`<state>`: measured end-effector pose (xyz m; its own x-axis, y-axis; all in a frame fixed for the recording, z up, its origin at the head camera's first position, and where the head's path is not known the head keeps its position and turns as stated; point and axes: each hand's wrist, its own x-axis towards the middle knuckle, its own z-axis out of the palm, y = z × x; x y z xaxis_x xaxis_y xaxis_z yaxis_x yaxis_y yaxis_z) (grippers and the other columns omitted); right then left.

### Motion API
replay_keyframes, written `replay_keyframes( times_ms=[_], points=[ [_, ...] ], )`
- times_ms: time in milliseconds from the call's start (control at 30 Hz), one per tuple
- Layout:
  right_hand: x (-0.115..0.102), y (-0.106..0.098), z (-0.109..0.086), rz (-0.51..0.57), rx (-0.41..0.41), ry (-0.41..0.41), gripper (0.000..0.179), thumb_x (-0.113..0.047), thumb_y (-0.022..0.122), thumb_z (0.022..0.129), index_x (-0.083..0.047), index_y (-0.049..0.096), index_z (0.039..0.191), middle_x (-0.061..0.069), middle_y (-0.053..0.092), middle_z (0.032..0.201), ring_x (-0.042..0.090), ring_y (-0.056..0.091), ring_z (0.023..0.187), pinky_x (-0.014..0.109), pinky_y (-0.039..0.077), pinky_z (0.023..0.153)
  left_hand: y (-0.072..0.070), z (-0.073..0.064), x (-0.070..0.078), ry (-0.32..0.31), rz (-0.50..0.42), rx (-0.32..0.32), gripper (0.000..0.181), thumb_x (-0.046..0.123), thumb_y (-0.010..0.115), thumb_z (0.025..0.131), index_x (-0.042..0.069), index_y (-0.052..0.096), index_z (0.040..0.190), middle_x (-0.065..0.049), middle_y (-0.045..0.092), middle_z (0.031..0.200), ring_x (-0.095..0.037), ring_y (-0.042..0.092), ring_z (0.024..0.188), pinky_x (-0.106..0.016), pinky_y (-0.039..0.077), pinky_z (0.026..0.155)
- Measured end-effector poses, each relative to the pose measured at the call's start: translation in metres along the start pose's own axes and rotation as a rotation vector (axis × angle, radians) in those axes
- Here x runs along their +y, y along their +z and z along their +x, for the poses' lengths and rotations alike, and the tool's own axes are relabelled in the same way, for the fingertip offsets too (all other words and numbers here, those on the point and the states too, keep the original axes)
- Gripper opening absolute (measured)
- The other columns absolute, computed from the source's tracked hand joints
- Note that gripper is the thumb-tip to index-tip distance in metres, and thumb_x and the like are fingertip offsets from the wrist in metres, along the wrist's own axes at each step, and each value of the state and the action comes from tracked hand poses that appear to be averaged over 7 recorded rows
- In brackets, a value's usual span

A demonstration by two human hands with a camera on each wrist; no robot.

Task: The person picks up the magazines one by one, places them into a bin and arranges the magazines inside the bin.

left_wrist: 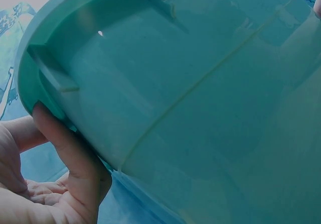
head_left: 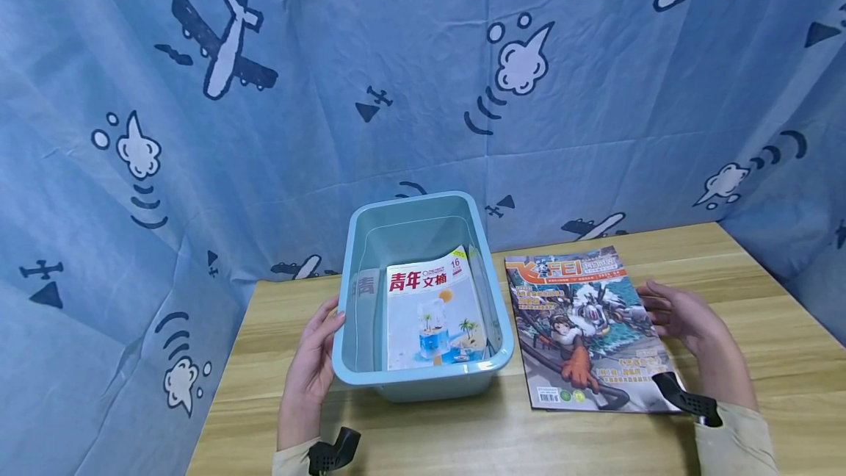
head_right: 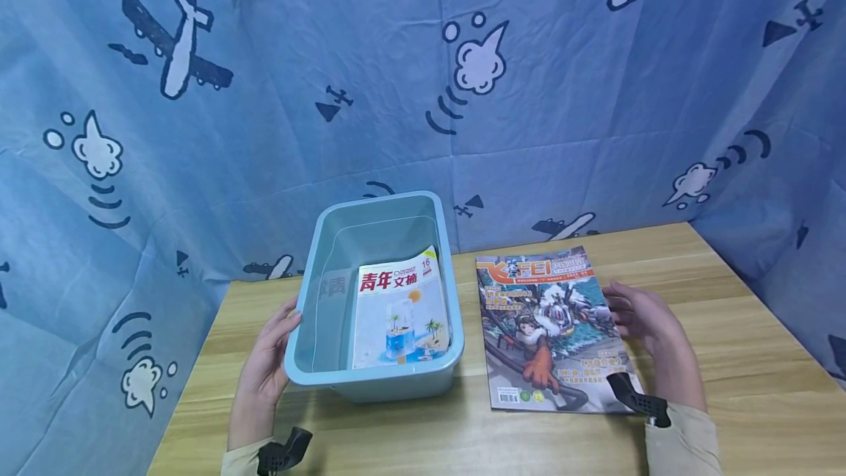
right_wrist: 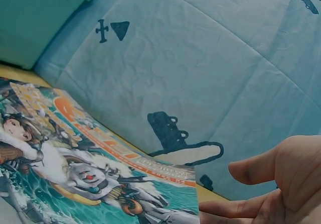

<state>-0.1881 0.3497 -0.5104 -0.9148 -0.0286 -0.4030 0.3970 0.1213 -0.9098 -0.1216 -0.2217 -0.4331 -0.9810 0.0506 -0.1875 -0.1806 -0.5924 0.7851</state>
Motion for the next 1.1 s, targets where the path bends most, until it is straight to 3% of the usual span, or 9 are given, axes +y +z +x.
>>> replay_keyframes(
  times_ms=[167, 333, 567, 800, 933, 1100],
  points=[
    [0.0003, 0.0000, -0.0007, 0.005, -0.006, -0.004, 0.064, -0.045, 0.036, 0.112, 0.012, 0.043, 0.141, -0.012, 0.063, 0.094, 0.015, 0.064, 0.085, 0.033, 0.062, 0.072, 0.0002, 0.0002, 0.0002, -0.003, -0.001, 0.007, 0.036, 0.004, 0.051, 0.107, 0.009, 0.044, 0.143, -0.010, 0.068, 0.127, -0.021, 0.074, 0.106, -0.037, 0.058, 0.095],
    [-0.0003, 0.0006, 0.0000, -0.015, 0.000, 0.000, 0.071, -0.045, 0.035, 0.112, 0.016, 0.034, 0.146, -0.012, 0.062, 0.096, 0.015, 0.063, 0.087, 0.034, 0.062, 0.074, 0.0002, 0.0002, 0.0000, 0.000, 0.001, 0.012, 0.036, 0.003, 0.051, 0.107, 0.008, 0.045, 0.142, -0.010, 0.068, 0.127, -0.021, 0.074, 0.106, -0.037, 0.057, 0.095],
    [-0.0024, 0.0022, 0.0010, -0.079, 0.035, 0.023, 0.076, -0.047, 0.032, 0.112, 0.016, 0.025, 0.153, 0.006, 0.060, 0.119, 0.012, 0.060, 0.093, 0.032, 0.059, 0.077, -0.0003, 0.0005, -0.0004, 0.004, 0.003, 0.004, 0.036, 0.004, 0.051, 0.107, 0.008, 0.045, 0.142, -0.010, 0.067, 0.127, -0.021, 0.074, 0.105, -0.037, 0.057, 0.095],
    [-0.0020, 0.0020, 0.0012, -0.071, 0.037, 0.025, 0.073, -0.044, 0.032, 0.112, 0.017, 0.025, 0.152, -0.008, 0.060, 0.105, 0.008, 0.062, 0.089, 0.030, 0.059, 0.076, -0.0002, 0.0002, -0.0005, 0.006, -0.002, -0.002, 0.034, 0.003, 0.051, 0.107, 0.008, 0.046, 0.140, -0.010, 0.068, 0.126, -0.021, 0.074, 0.105, -0.036, 0.058, 0.095],
    [-0.0010, 0.0008, 0.0018, -0.070, 0.028, 0.019, 0.073, -0.044, 0.033, 0.112, 0.017, 0.026, 0.152, -0.009, 0.060, 0.104, 0.008, 0.062, 0.090, 0.030, 0.059, 0.076, 0.0002, 0.0002, -0.0005, 0.011, 0.004, 0.003, 0.034, 0.002, 0.050, 0.107, 0.008, 0.046, 0.140, -0.010, 0.068, 0.126, -0.020, 0.074, 0.105, -0.036, 0.058, 0.095],
    [-0.0012, -0.0008, 0.0029, -0.085, 0.003, 0.025, 0.074, -0.046, 0.031, 0.112, 0.016, 0.025, 0.152, 0.010, 0.060, 0.121, 0.013, 0.061, 0.096, 0.033, 0.060, 0.080, 0.0004, 0.0004, -0.0005, 0.013, 0.013, 0.008, 0.033, 0.002, 0.050, 0.107, 0.008, 0.047, 0.140, -0.010, 0.068, 0.126, -0.020, 0.074, 0.105, -0.038, 0.057, 0.096]
  ],
)
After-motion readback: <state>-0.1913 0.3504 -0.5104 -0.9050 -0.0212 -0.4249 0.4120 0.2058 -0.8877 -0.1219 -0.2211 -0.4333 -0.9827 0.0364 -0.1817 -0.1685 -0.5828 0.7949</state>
